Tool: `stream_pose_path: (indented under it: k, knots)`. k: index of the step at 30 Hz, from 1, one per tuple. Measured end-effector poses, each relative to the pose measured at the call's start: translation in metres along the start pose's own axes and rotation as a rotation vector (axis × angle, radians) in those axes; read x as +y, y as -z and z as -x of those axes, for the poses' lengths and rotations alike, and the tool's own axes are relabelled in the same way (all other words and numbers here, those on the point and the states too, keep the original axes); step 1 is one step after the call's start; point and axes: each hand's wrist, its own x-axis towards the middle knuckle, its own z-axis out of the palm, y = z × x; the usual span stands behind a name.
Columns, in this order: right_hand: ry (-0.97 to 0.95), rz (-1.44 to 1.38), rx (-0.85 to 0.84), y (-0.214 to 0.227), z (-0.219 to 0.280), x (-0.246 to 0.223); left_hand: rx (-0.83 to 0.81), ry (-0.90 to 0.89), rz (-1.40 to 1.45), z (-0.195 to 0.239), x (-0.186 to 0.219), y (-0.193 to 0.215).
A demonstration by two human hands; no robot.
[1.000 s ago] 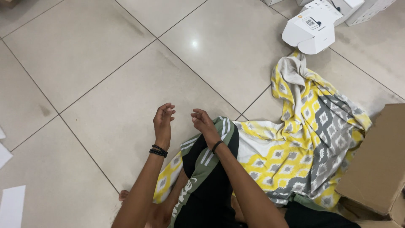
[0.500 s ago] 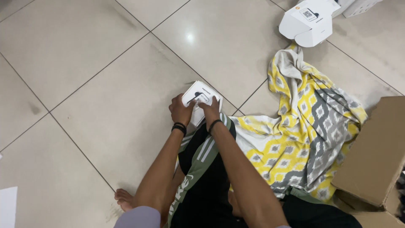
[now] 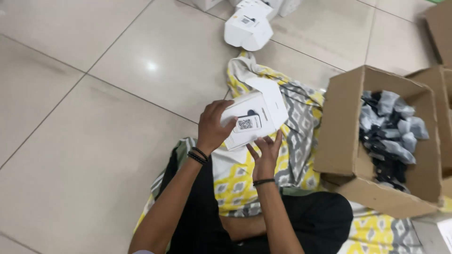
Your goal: The person sits on a patterned cloth on the floor and repeatedly packs small white boxes. They open each box, place a small wrapped item inside, close the box, and set it aside. A large cardboard box containing wrapped items is nearby.
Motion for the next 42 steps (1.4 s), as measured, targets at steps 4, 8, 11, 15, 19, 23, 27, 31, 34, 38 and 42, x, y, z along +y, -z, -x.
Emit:
stream_pose_path:
  k: [4, 8, 11, 15, 19, 23, 27, 31, 34, 38, 42]
  knots:
    - [-0.189, -0.071, 0.112, 0.104, 0.023, 0.041, -0.193, -0.256, 0.179, 0.005, -0.001, -0.074]
    - [-0.409, 0.135, -0.067, 0.160, 0.052, 0.071, -0.170, -0.194, 0.067, 0.025, -0.007, -0.119]
    - [-0.300, 0.255, 0.005, 0.217, 0.016, 0.110, -0.221, -0.080, 0.052, 0.051, -0.019, -0.134]
    - [0.189, 0.491, 0.202, 0.253, -0.065, 0.108, -0.234, 0.291, 0.146, 0.094, -0.048, -0.162]
    - [0.321, 0.747, 0.115, 0.218, -0.101, 0.046, -0.308, 0.679, 0.297, 0.150, -0.091, -0.215]
    - [0.348, 1.127, -0.069, 0.207, -0.114, 0.035, -0.658, 0.586, 0.396, 0.160, -0.061, -0.198]
    - [0.168, 1.365, -0.008, 0.218, -0.100, 0.046, -0.829, 0.432, 0.225, 0.155, -0.047, -0.190]
    - [0.252, 1.233, -0.007, 0.238, -0.068, 0.054, -0.826, 0.486, 0.485, 0.133, -0.051, -0.163]
    - [0.177, 0.851, 0.110, 0.230, -0.010, 0.040, -0.647, 0.693, 0.785, 0.123, -0.046, -0.137]
    - [0.240, 0.912, 0.194, 0.213, 0.054, 0.047, -0.496, 1.060, 1.043, 0.109, -0.025, -0.110]
    - [0.475, 0.998, -0.103, 0.161, 0.079, 0.030, -0.477, 1.048, 1.245, 0.115, -0.031, -0.112]
